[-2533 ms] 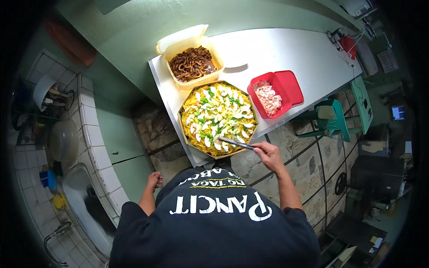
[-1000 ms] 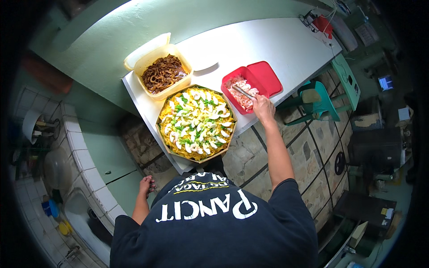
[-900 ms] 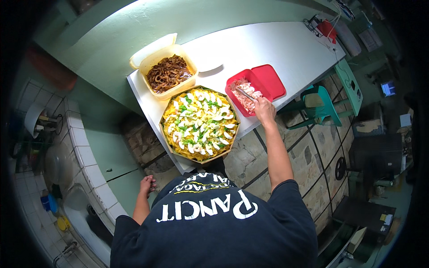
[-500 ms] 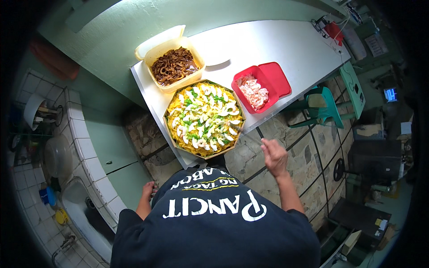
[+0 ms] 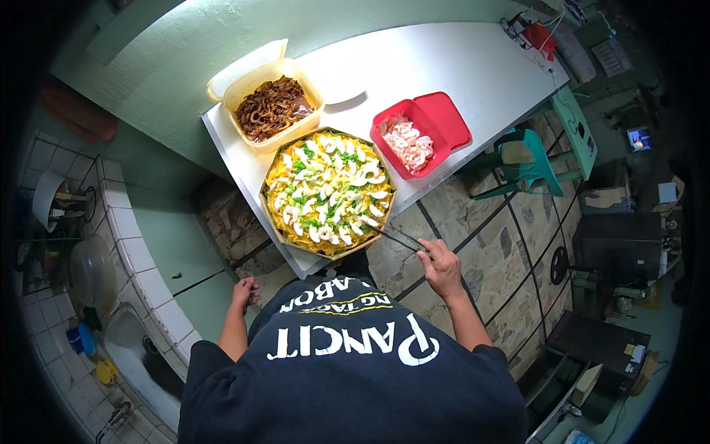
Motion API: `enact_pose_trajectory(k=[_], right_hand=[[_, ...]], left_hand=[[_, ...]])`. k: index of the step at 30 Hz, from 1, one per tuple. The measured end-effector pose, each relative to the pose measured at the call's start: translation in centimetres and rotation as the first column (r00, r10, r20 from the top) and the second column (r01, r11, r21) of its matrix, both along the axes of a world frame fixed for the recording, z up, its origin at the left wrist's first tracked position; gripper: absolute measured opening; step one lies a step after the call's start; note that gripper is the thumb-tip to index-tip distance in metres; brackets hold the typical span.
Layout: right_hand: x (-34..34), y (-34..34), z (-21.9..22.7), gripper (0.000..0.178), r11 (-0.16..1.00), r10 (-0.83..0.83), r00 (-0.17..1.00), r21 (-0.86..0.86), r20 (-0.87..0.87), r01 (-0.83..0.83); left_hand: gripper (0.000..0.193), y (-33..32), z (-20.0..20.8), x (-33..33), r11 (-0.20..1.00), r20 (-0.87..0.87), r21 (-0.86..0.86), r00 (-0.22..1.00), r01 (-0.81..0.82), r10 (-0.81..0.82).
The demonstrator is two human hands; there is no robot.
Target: The person places a large round tray of food on a counter and uses tongs to transfer small white pieces from a red container onto the tray. The person repeatedly picks up pieces and arranges them on the tray surface.
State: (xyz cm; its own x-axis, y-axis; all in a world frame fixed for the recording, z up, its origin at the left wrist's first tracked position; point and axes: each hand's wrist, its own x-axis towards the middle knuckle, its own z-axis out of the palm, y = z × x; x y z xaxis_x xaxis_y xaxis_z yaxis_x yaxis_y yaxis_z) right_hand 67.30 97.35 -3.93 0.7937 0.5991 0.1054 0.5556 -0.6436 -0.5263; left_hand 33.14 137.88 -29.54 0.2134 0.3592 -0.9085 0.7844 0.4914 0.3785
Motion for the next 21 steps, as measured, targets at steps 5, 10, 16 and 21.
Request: enact_pose_trajectory(k=[5,10,16,21], right_hand=[[8.1,-0.9,-0.2,0.021,0.976,-0.216,0.963,0.039,0.161,0.213],[16.1,-0.4,0.0,0.024,0.932,-0.252,0.947,-0.215,0.199,0.292],[18.1,2.2,0.7,0.024,0.869,-0.226,0.961,-0.414,0.156,0.272],[18.8,1.8,0.9,0.024,0.887,-0.195,0.972,-0.399,0.134,0.233]], left_hand=[[0.024,-1.0,0.0,-2.9,1.0,-0.007,0.02,1.0,0.005,-0.005],[0.023,-1.9,0.5,-4.9,0.999,-0.039,0.046,0.999,-0.016,0.018],[0.023,-2.1,0.7,-5.3,0.995,-0.019,0.05,0.996,-0.084,0.085],[0.022,-2.9,1.2,-5.2,0.997,-0.068,0.047,0.996,-0.062,0.065]])
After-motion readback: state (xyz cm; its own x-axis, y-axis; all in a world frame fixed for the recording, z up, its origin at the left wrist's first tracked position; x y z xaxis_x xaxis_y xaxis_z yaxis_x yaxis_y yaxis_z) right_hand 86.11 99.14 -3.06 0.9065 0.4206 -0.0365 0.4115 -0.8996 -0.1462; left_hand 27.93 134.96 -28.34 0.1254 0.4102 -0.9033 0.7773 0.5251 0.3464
